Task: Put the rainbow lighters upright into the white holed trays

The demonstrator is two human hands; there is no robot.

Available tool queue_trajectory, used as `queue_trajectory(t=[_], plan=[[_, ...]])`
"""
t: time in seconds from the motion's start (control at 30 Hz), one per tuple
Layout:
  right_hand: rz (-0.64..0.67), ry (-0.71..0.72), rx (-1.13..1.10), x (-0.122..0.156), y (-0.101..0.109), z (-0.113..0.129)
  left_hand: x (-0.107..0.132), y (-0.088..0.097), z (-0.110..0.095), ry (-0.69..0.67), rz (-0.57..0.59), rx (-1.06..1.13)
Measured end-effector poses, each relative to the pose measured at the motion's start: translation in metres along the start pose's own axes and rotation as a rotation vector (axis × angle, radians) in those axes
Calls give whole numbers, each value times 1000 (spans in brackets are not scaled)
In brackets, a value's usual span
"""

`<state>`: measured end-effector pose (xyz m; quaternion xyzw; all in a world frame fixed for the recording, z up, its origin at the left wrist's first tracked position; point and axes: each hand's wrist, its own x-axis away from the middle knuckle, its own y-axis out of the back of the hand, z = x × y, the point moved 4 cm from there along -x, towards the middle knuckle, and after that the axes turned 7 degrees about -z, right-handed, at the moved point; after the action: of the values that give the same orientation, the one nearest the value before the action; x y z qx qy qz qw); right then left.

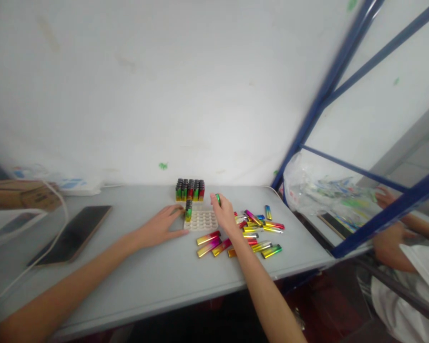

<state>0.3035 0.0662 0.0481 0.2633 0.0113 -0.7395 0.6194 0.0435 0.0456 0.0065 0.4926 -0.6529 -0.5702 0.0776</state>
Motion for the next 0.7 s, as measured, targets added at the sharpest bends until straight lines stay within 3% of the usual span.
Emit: queue_trajectory(t=[0.13, 0.33, 0.53, 0.7], plan=[[-76, 30, 144, 9, -6, 7, 0, 0, 0, 2, 1, -3], [-70, 72, 175, 14, -10, 11, 1, -1, 2, 3, -1, -7], [60, 107, 128, 19, -10, 20, 0, -2, 0, 8, 13, -24], [188, 334, 139, 25, -11, 34, 0, 0, -3, 12, 28, -35]])
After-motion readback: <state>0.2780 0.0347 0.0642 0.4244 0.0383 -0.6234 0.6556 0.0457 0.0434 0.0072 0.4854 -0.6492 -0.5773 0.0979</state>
